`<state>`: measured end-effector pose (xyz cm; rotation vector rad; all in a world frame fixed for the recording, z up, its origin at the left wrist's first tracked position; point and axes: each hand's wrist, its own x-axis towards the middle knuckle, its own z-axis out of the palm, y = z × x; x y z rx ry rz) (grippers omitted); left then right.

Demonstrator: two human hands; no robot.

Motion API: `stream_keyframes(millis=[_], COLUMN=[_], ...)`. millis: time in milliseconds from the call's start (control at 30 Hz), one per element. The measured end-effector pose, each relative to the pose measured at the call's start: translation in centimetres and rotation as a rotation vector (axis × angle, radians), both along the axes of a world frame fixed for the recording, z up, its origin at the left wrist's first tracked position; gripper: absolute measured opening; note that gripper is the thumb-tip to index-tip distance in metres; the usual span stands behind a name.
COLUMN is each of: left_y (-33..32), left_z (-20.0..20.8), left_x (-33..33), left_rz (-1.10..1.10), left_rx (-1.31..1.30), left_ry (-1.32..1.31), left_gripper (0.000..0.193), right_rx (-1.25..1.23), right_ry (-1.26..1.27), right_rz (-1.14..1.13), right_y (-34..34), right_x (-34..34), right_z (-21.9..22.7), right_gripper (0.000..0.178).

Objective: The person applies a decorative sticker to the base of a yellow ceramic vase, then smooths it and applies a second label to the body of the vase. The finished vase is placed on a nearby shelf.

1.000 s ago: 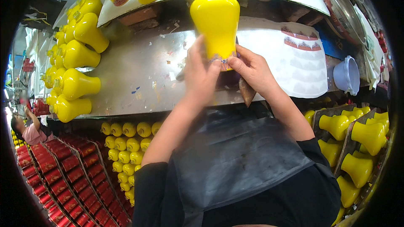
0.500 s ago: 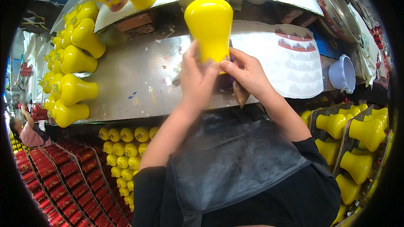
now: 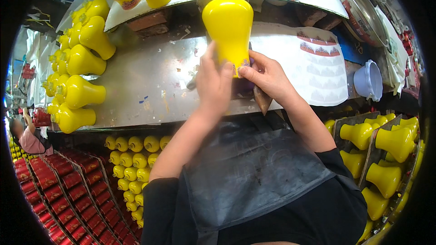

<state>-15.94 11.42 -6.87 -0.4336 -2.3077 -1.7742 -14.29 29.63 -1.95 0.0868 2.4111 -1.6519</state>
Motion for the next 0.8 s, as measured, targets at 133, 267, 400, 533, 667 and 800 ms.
stream_keyframes(millis=[133, 267, 400, 533, 667, 800], left_y=[0.1, -0.1, -0.7, -0.9, -0.7, -0.2], left_z=[0.0, -0.1, -0.1, 0.2, 0.9, 1.4], left_x=[0.1, 0.1, -0.5, -0.2, -0.3, 0.5], left_rz=[0.009, 0.001, -0.111, -0.164, -0.188, -0.077], left_rx=[-0.018, -0.003, 0.163, 0.319, 0.325, 0.273], left_ry=[0.015, -0.038, -0.069, -0.197, -0.251, -0.281], left_gripper=[0.063, 0.062, 0.054, 0.056, 0.061, 0.067], right_rx=[0.011, 0.026, -0.196, -0.187, -0.142, -0.171], right_ry=[0.004, 0.003, -0.032, -0.034, 0.049, -0.008], right_rz=[-0.011, -0.018, -0.029, -0.017, -0.027, -0.080], right_y=[-0.3, -0.4, 0.1, 0.3, -0.3, -0.4], right_x=[0.1, 0.0, 0.0, 0.1, 0.1, 0.0], right_z=[0.1, 0.0, -0.2, -0.4, -0.7, -0.7], right_gripper=[0.068, 0.065, 0.056, 0.051, 0.050, 0.048])
